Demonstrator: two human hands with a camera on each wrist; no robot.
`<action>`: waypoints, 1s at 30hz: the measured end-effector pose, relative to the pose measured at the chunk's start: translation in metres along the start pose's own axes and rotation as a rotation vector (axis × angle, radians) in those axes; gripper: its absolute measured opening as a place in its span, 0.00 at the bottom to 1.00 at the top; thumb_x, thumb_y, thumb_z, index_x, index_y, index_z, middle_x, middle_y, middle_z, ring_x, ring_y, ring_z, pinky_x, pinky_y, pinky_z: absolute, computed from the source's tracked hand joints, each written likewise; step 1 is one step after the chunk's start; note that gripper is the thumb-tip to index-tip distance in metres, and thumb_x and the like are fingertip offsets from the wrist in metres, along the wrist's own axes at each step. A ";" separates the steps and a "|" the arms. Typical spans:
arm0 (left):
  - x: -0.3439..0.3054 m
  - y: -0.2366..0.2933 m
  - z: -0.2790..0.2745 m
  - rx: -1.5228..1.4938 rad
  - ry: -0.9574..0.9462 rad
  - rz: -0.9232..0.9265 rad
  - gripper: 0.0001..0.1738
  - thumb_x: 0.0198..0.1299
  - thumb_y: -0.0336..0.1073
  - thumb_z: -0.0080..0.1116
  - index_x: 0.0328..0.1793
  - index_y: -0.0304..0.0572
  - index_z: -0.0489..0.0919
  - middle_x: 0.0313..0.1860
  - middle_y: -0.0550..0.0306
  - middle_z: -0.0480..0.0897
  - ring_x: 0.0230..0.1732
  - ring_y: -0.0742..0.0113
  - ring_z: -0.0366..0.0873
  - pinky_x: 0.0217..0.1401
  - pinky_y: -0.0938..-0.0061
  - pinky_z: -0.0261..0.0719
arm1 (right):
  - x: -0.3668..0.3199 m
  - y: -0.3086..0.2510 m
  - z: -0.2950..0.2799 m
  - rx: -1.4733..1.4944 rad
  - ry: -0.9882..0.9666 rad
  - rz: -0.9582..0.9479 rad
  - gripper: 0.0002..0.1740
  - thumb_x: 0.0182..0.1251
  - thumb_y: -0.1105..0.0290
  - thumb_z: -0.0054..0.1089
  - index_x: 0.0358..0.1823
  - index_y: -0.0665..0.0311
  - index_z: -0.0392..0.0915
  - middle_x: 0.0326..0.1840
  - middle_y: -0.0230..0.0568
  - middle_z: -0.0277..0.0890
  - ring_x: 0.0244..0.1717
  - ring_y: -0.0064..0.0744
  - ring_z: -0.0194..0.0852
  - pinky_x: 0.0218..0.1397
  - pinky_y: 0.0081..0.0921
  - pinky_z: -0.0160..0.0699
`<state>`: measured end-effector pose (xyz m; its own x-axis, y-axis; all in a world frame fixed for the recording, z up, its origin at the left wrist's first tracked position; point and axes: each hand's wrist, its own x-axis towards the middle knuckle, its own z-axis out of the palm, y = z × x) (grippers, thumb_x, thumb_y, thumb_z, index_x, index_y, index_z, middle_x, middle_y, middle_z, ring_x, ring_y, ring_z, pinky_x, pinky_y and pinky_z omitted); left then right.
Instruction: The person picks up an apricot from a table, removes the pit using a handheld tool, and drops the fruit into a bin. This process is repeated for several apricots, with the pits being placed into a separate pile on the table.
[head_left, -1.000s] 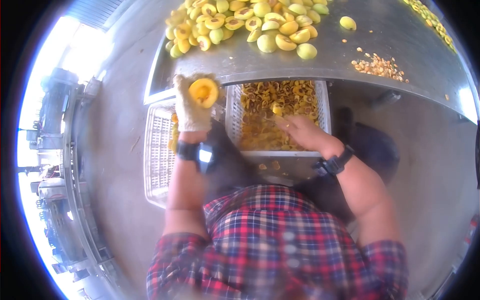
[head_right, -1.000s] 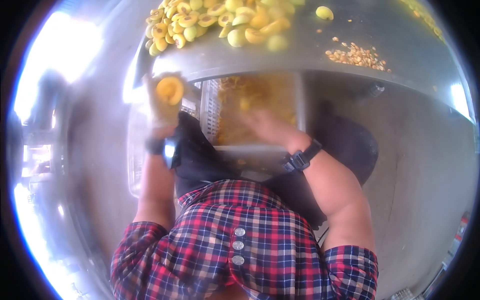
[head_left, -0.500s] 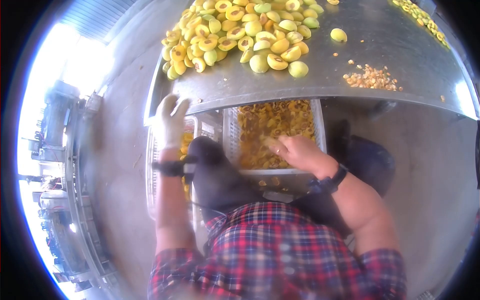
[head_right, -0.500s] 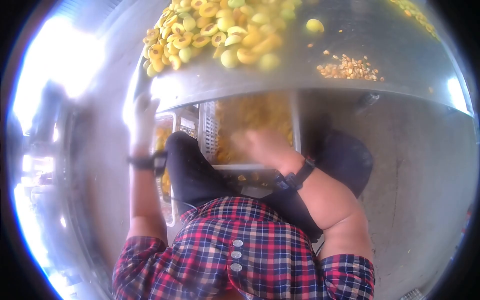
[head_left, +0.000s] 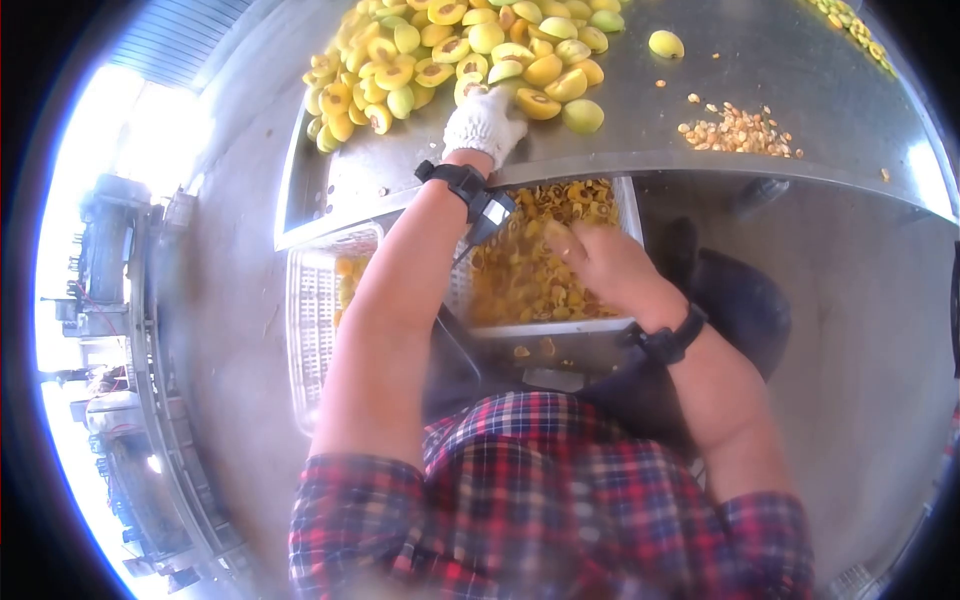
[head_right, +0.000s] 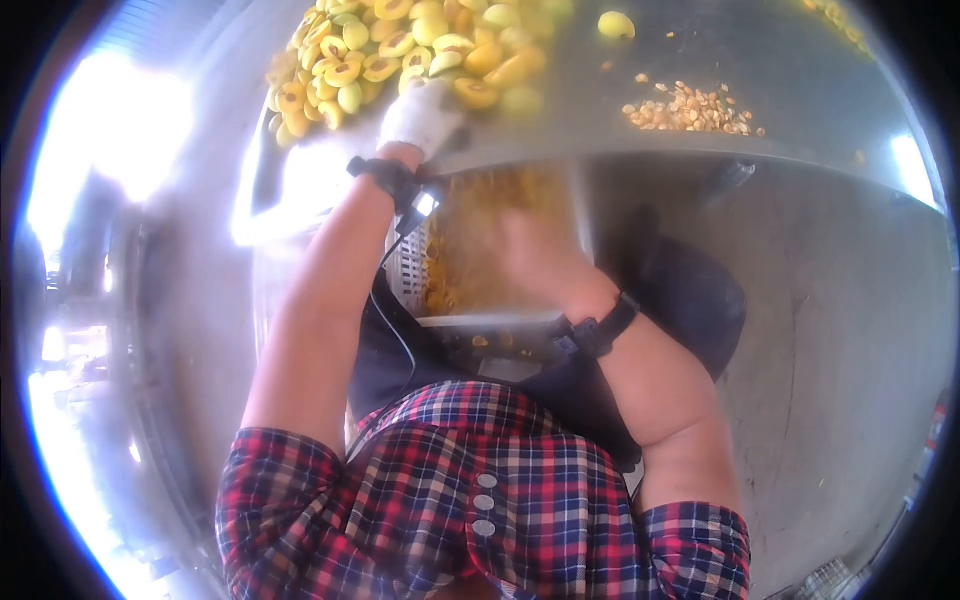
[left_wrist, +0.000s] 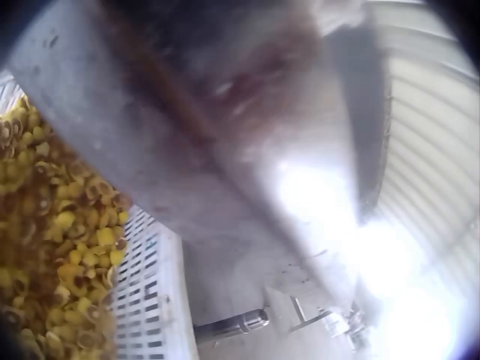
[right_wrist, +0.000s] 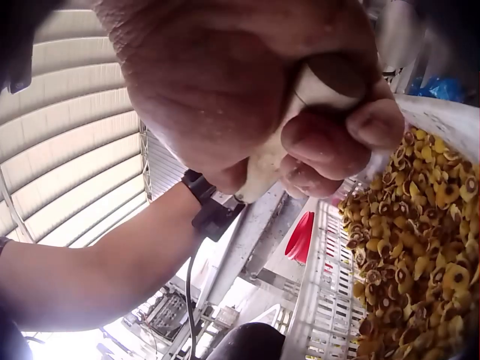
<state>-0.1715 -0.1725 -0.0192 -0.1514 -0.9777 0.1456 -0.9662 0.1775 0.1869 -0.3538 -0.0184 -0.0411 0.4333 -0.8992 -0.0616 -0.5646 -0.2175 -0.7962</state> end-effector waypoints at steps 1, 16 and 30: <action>-0.001 -0.003 -0.001 -0.047 0.003 -0.034 0.23 0.51 0.46 0.63 0.49 0.39 0.78 0.50 0.39 0.77 0.50 0.49 0.77 0.53 0.62 0.77 | -0.001 -0.001 -0.001 0.001 0.058 -0.005 0.27 0.70 0.47 0.45 0.36 0.69 0.73 0.28 0.59 0.75 0.34 0.60 0.74 0.38 0.46 0.70; -0.067 -0.009 -0.026 -1.555 0.119 0.160 0.19 0.62 0.42 0.57 0.56 0.43 0.71 0.54 0.50 0.77 0.55 0.57 0.75 0.58 0.68 0.75 | -0.004 -0.008 0.004 0.210 0.343 -0.191 0.21 0.72 0.55 0.47 0.43 0.69 0.73 0.20 0.46 0.69 0.22 0.38 0.68 0.29 0.32 0.68; -0.127 0.027 -0.039 -2.310 -0.144 -0.267 0.25 0.68 0.55 0.46 0.50 0.39 0.74 0.48 0.48 0.79 0.47 0.55 0.77 0.53 0.64 0.77 | -0.007 -0.017 0.005 0.188 0.347 -0.351 0.21 0.72 0.54 0.47 0.41 0.70 0.72 0.20 0.44 0.65 0.22 0.34 0.64 0.29 0.30 0.66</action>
<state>-0.1706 -0.0391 0.0048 -0.2161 -0.9727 -0.0845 0.7781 -0.2238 0.5869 -0.3439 -0.0066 -0.0305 0.2979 -0.8644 0.4051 -0.2781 -0.4846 -0.8294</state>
